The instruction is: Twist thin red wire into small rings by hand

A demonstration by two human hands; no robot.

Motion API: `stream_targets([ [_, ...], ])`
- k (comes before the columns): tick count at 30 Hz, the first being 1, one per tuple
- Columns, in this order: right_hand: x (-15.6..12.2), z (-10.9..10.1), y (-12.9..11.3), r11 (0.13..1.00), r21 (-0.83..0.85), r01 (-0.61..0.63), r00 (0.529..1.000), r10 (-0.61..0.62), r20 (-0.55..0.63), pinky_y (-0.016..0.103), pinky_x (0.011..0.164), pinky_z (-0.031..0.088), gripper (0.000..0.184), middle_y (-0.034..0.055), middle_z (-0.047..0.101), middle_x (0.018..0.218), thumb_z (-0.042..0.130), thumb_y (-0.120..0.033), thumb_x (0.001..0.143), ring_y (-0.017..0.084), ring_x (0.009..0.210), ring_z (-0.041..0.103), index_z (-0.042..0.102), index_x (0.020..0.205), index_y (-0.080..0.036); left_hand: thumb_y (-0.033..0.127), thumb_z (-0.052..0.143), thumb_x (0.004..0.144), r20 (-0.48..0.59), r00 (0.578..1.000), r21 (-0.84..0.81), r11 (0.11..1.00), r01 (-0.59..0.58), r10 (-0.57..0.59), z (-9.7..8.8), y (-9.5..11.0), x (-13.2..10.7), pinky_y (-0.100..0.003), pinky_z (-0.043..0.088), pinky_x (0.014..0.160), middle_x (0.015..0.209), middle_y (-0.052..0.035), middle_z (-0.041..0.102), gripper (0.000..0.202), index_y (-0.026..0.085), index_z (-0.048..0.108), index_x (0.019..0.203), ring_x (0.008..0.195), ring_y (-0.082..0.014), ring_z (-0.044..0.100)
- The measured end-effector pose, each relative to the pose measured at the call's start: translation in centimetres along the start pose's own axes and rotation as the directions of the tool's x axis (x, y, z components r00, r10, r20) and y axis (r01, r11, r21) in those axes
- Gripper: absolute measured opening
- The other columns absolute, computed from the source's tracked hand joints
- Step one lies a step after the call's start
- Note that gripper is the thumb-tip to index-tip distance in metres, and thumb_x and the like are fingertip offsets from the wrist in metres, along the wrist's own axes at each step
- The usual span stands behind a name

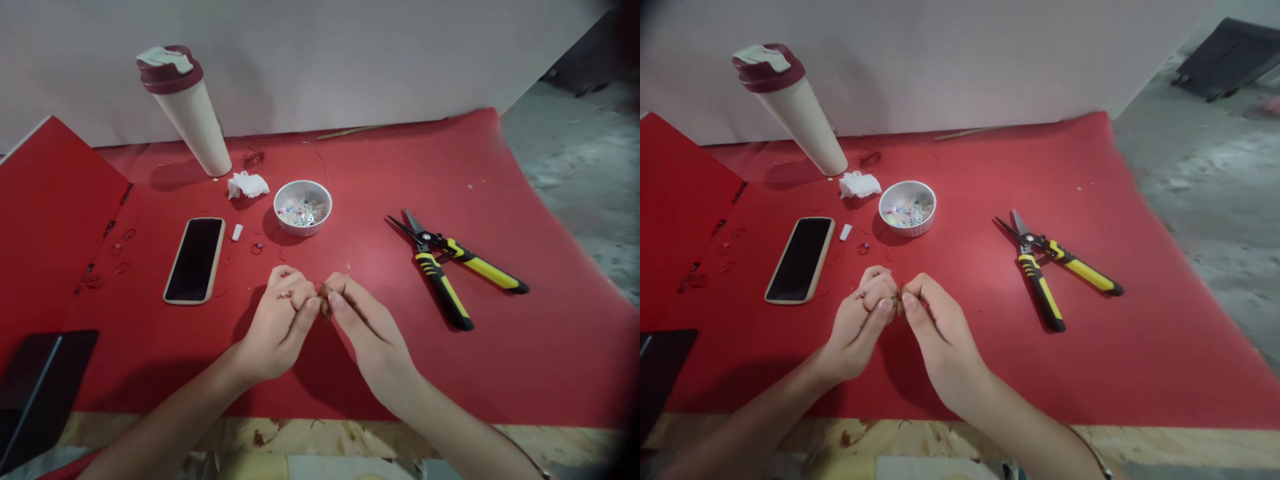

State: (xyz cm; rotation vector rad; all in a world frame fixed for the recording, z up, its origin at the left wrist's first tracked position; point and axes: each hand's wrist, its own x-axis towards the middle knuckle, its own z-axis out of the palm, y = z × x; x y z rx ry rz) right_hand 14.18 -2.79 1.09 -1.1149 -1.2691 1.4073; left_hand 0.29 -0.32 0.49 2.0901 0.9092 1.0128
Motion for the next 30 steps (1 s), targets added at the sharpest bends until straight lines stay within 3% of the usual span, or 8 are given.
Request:
stream_targets([
  [7,-0.01,-0.15,-0.21,0.981,-0.184,0.055,0.998,-0.061,-0.027,0.024,0.061,0.034,0.023,-0.0045,0.040,0.067,0.040,-0.029,0.093,0.010,0.062,0.038,0.044,0.072,-0.021,0.009,0.032,0.089,-0.020,0.999,0.120,0.992,-0.035,0.038,0.00,-0.15,-0.11,-0.035,0.034,0.080,0.062,0.0038,0.040,0.022,0.020,0.033,0.070,0.061,-0.0115,0.037],
  [20,0.10,0.10,0.24,0.943,-0.305,0.134,0.988,-0.152,-0.037,0.024,0.057,0.033,0.021,-0.0043,0.038,0.067,0.036,-0.023,0.093,0.010,0.059,0.036,0.040,0.072,-0.021,0.010,0.032,0.090,-0.007,0.999,0.136,0.990,-0.035,0.037,0.10,-0.18,-0.20,-0.035,0.034,0.080,0.062,0.0042,0.038,0.022,0.020,0.031,0.069,0.061,-0.0112,0.036],
  [26,-0.21,0.34,0.25,0.970,-0.225,0.093,0.993,-0.107,-0.049,0.025,0.056,0.031,0.023,-0.0039,0.035,0.067,0.032,-0.023,0.094,0.011,0.059,0.033,0.036,0.071,-0.021,0.011,0.032,0.090,0.017,1.000,0.100,0.995,-0.017,0.015,0.08,-0.05,-0.21,-0.036,0.033,0.083,0.063,0.0040,0.042,0.023,0.020,0.033,0.069,0.064,-0.0116,0.038],
  [30,-0.10,0.23,0.40,1.000,0.011,-0.023,1.000,0.024,-0.013,0.025,0.061,0.032,0.024,-0.0034,0.035,0.069,0.035,-0.029,0.094,0.012,0.065,0.033,0.039,0.072,-0.022,0.011,0.031,0.091,0.023,0.999,0.023,0.999,0.033,-0.034,-0.06,0.13,0.02,-0.033,0.034,0.080,0.064,0.0037,0.044,0.024,0.020,0.034,0.069,0.065,-0.0122,0.039],
])
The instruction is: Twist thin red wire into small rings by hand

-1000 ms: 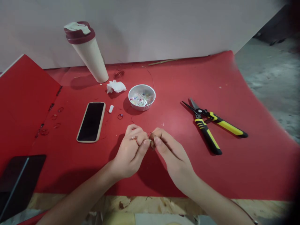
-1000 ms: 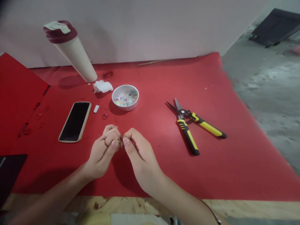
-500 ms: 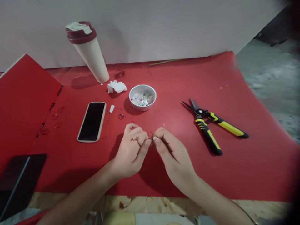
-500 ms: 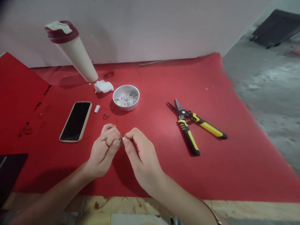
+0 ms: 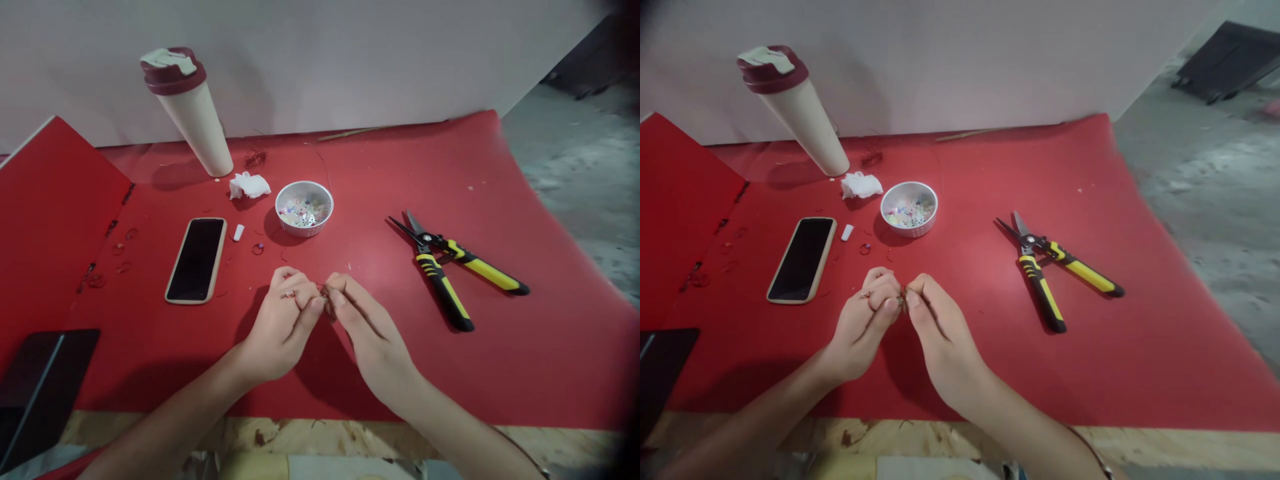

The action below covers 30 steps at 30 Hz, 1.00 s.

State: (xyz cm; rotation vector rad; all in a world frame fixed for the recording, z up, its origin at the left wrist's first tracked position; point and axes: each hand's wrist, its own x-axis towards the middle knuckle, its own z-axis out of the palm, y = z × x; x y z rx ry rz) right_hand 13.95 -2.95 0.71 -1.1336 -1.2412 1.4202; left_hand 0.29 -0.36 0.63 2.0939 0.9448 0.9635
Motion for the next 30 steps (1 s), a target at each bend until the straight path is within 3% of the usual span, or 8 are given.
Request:
stream_targets([
  [4,0.20,-0.04,0.59,0.949,0.293,-0.113,0.994,0.108,0.033,0.026,0.068,0.034,0.020,-0.0021,0.036,0.073,0.043,-0.032,0.091,0.013,0.071,0.034,0.044,0.073,-0.022,0.013,0.031,0.092,-0.013,0.998,-0.032,0.998,0.060,-0.060,0.02,-0.11,0.08,-0.031,0.036,0.075,0.062,0.0030,0.040,0.027,0.020,0.030,0.065,0.065,-0.0128,0.036],
  [10,0.41,0.07,0.45,0.831,0.496,-0.253,0.967,0.237,0.095,0.027,0.067,0.037,0.015,-0.0002,0.036,0.074,0.050,-0.029,0.082,0.015,0.072,0.037,0.045,0.070,-0.022,0.010,0.032,0.091,-0.016,1.000,0.011,1.000,-0.019,0.020,0.29,-0.47,-0.04,-0.034,0.034,0.079,0.063,0.0038,0.039,0.024,0.020,0.031,0.069,0.064,-0.0119,0.036],
  [23,0.61,-0.29,0.19,0.798,0.508,-0.324,0.946,0.273,0.176,0.028,0.070,0.041,0.019,-0.0006,0.034,0.074,0.050,-0.033,0.083,0.016,0.071,0.038,0.041,0.069,-0.022,0.011,0.033,0.090,0.075,0.997,-0.029,0.999,0.034,-0.032,-0.06,-0.38,0.29,-0.032,0.033,0.076,0.064,0.0034,0.036,0.027,0.020,0.027,0.066,0.066,-0.0125,0.035],
  [30,0.56,-0.06,0.25,0.843,0.442,-0.307,0.951,0.261,0.164,0.029,0.070,0.042,0.018,-0.0010,0.036,0.074,0.047,-0.035,0.084,0.016,0.070,0.039,0.040,0.072,-0.023,0.011,0.034,0.090,0.067,0.998,-0.053,0.998,0.013,-0.009,-0.02,-0.44,0.31,-0.032,0.032,0.074,0.063,0.0038,0.035,0.028,0.020,0.024,0.066,0.065,-0.0125,0.033],
])
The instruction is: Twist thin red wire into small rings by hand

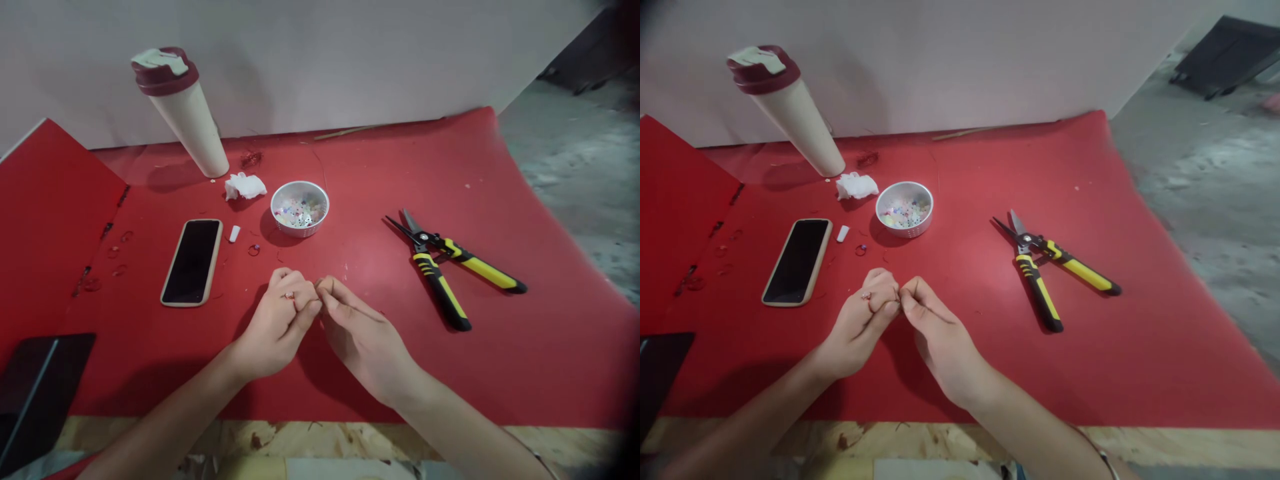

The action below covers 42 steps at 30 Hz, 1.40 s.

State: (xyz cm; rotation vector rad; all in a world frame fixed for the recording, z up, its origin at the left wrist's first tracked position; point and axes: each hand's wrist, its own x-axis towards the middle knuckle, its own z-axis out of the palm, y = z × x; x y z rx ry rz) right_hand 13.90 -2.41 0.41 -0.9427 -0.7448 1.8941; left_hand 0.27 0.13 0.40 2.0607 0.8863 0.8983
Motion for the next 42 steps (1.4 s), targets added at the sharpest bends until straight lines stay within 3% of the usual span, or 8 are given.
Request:
stream_targets([
  [5,0.0,0.0,0.0,0.962,-0.203,0.180,0.982,-0.188,-0.018,0.028,0.073,0.041,0.022,-0.0001,0.042,0.078,0.040,-0.041,0.089,0.015,0.076,0.044,0.044,0.077,-0.023,0.021,0.030,0.094,-0.037,0.986,-0.108,0.981,0.159,-0.164,0.1,0.0,-0.1,-0.030,0.034,0.070,0.065,0.0019,0.035,0.029,0.020,0.029,0.065,0.068,-0.0140,0.035],
  [10,-0.1,-0.2,-0.8,0.654,-0.695,0.300,0.913,-0.407,0.011,0.026,0.059,0.037,0.022,-0.0021,0.043,0.068,0.045,-0.036,0.089,0.013,0.062,0.041,0.043,0.072,-0.021,0.017,0.031,0.092,-0.007,0.998,-0.031,0.998,0.060,-0.061,0.2,0.0,-0.2,-0.032,0.035,0.072,0.064,0.0021,0.036,0.028,0.020,0.026,0.065,0.066,-0.0138,0.035],
  [14,-0.1,-0.4,-1.4,0.481,-0.839,0.255,0.887,-0.461,0.005,0.025,0.051,0.033,0.024,-0.0022,0.046,0.062,0.045,-0.031,0.088,0.011,0.056,0.040,0.046,0.067,-0.020,0.012,0.033,0.090,-0.021,0.999,0.066,0.997,-0.048,0.049,0.3,-0.1,-0.2,-0.033,0.034,0.074,0.060,0.0039,0.032,0.029,0.020,0.021,0.065,0.062,-0.0125,0.033],
  [16,-0.2,-0.4,-1.5,0.492,-0.837,0.242,0.887,-0.461,-0.014,0.025,0.051,0.033,0.025,-0.0022,0.046,0.061,0.044,-0.030,0.089,0.011,0.056,0.042,0.046,0.065,-0.020,0.012,0.033,0.091,-0.017,0.999,0.080,0.996,-0.036,0.038,0.3,-0.1,-0.2,-0.032,0.034,0.074,0.060,0.0040,0.031,0.029,0.020,0.022,0.065,0.062,-0.0123,0.033],
  [29,0.3,-0.8,-0.8,0.890,-0.399,0.222,0.917,-0.330,-0.226,0.028,0.065,0.050,0.022,0.0003,0.056,0.071,0.053,-0.038,0.085,0.014,0.069,0.055,0.055,0.073,-0.020,0.027,0.030,0.094,-0.027,0.973,-0.025,0.973,0.228,-0.228,0.6,0.0,-0.4,-0.030,0.037,0.070,0.063,0.0008,0.038,0.032,0.020,0.030,0.063,0.071,-0.0152,0.038],
  [33,0.1,-0.4,-1.2,0.856,-0.467,0.223,0.924,-0.338,-0.179,0.026,0.064,0.049,0.022,-0.0002,0.056,0.072,0.050,-0.038,0.086,0.013,0.069,0.055,0.054,0.073,-0.020,0.026,0.031,0.094,-0.040,0.976,0.012,0.977,0.213,-0.213,0.5,0.0,-0.4,-0.030,0.037,0.070,0.064,0.0007,0.038,0.031,0.020,0.029,0.063,0.072,-0.0153,0.038],
  [39,-0.3,0.1,-1.6,0.622,-0.760,0.189,0.896,-0.426,-0.126,0.025,0.060,0.040,0.018,-0.0014,0.052,0.067,0.049,-0.030,0.087,0.013,0.064,0.047,0.050,0.072,-0.020,0.017,0.031,0.093,-0.074,0.994,0.132,0.987,0.088,-0.079,0.4,0.0,-0.1,-0.032,0.036,0.075,0.064,0.0025,0.038,0.027,0.020,0.032,0.066,0.065,-0.0131,0.036],
  [42,-0.3,0.0,-1.5,0.659,-0.734,0.162,0.912,-0.384,-0.144,0.025,0.058,0.036,0.019,-0.0020,0.048,0.066,0.046,-0.030,0.087,0.012,0.062,0.043,0.049,0.071,-0.020,0.014,0.032,0.092,-0.071,0.997,0.193,0.981,0.034,-0.021,0.4,0.0,0.0,-0.032,0.035,0.077,0.065,0.0030,0.040,0.024,0.020,0.035,0.069,0.064,-0.0124,0.037],
])
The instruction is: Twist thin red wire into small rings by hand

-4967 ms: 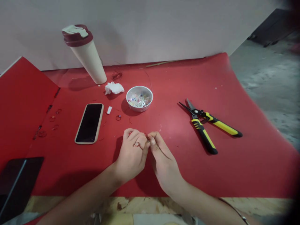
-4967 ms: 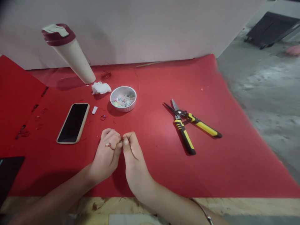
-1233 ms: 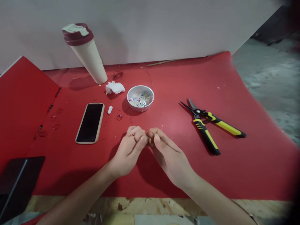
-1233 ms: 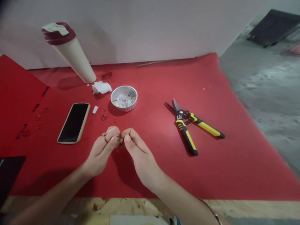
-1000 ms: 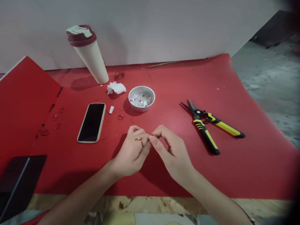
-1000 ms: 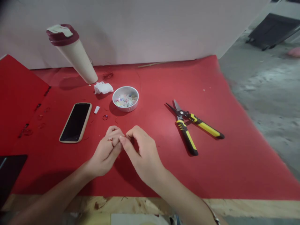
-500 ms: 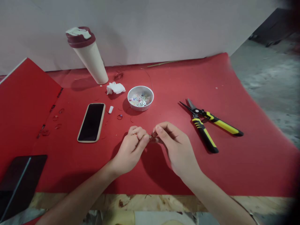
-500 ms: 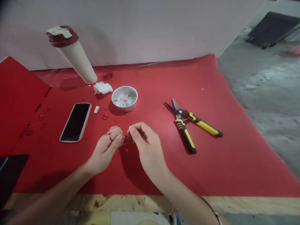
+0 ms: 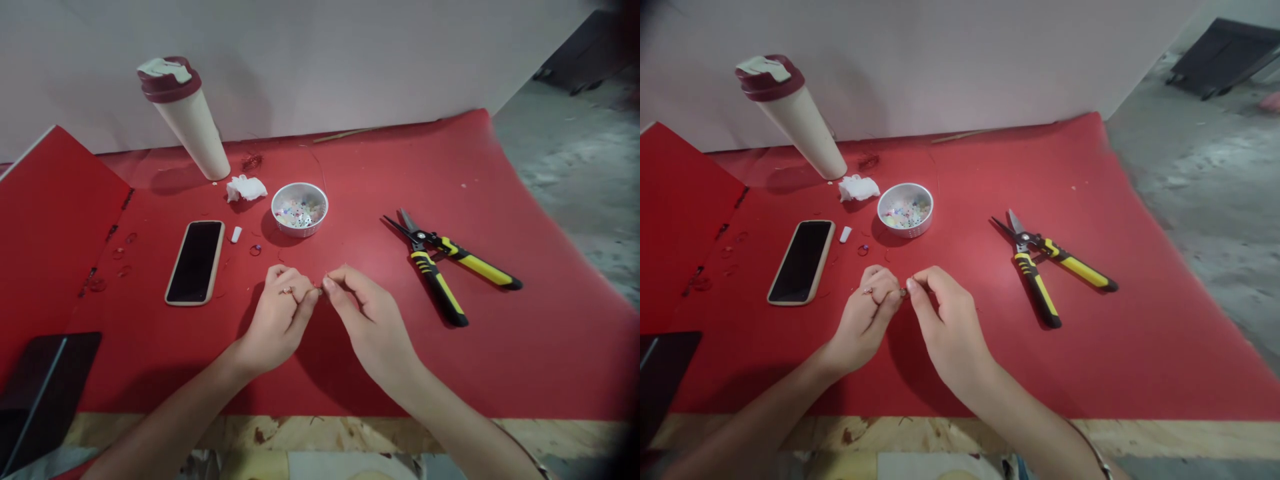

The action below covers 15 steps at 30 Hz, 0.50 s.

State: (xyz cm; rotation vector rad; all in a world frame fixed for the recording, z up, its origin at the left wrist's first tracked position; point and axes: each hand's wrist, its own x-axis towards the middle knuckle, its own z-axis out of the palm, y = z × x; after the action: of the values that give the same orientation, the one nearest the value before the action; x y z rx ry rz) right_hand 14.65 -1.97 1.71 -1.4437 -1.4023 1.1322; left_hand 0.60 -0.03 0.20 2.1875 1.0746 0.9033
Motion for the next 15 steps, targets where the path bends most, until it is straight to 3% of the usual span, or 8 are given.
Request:
stream_targets([
  [3,0.1,0.0,0.3,0.973,0.183,-0.140,0.989,0.130,0.067,0.025,0.057,0.033,0.022,-0.0031,0.041,0.063,0.047,-0.030,0.086,0.012,0.061,0.038,0.047,0.066,-0.020,0.012,0.032,0.092,0.004,0.999,0.024,0.999,-0.038,0.038,0.1,-0.1,0.0,-0.032,0.034,0.078,0.063,0.0035,0.040,0.025,0.020,0.033,0.068,0.064,-0.0120,0.037],
  [5,0.3,0.0,0.5,0.904,0.353,-0.242,0.969,0.210,0.127,0.026,0.059,0.034,0.022,-0.0033,0.039,0.063,0.050,-0.030,0.083,0.012,0.062,0.037,0.048,0.063,-0.020,0.011,0.033,0.091,0.004,0.998,0.028,0.998,-0.062,0.062,0.1,-0.2,0.0,-0.032,0.034,0.079,0.063,0.0038,0.039,0.026,0.019,0.030,0.066,0.064,-0.0116,0.036],
  [9,0.9,0.0,1.1,0.646,0.620,-0.444,0.896,0.312,0.317,0.027,0.066,0.037,0.020,-0.0022,0.044,0.065,0.062,-0.030,0.076,0.012,0.065,0.042,0.054,0.063,-0.017,0.010,0.034,0.090,0.023,0.997,0.020,0.997,-0.068,0.068,0.1,-0.3,-0.1,-0.032,0.032,0.081,0.062,0.0042,0.038,0.027,0.019,0.029,0.066,0.065,-0.0112,0.037],
  [12,1.2,-0.1,1.6,0.440,0.653,-0.617,0.787,0.316,0.530,0.026,0.062,0.037,0.022,-0.0032,0.042,0.061,0.066,-0.030,0.074,0.009,0.058,0.038,0.056,0.062,-0.015,0.012,0.034,0.090,0.064,0.996,-0.030,0.998,-0.053,0.055,-0.1,-0.3,-0.1,-0.033,0.032,0.081,0.063,0.0039,0.039,0.026,0.019,0.031,0.065,0.065,-0.0114,0.037],
  [13,1.3,-0.1,1.8,0.394,0.645,-0.655,0.755,0.304,0.581,0.026,0.060,0.036,0.023,-0.0042,0.039,0.058,0.066,-0.031,0.075,0.009,0.055,0.036,0.056,0.062,-0.015,0.014,0.034,0.090,0.081,0.996,-0.063,0.998,-0.022,0.027,-0.2,-0.2,0.0,-0.032,0.032,0.080,0.063,0.0034,0.039,0.027,0.019,0.031,0.064,0.066,-0.0118,0.037],
  [15,1.3,-0.1,2.1,0.364,0.663,-0.653,0.756,0.262,0.600,0.026,0.060,0.036,0.026,-0.0051,0.036,0.056,0.064,-0.033,0.078,0.009,0.055,0.034,0.055,0.062,-0.015,0.020,0.034,0.091,0.117,0.989,-0.163,0.981,0.106,-0.087,-0.4,-0.2,0.2,-0.030,0.034,0.075,0.061,0.0027,0.037,0.031,0.019,0.030,0.060,0.067,-0.0126,0.037],
])
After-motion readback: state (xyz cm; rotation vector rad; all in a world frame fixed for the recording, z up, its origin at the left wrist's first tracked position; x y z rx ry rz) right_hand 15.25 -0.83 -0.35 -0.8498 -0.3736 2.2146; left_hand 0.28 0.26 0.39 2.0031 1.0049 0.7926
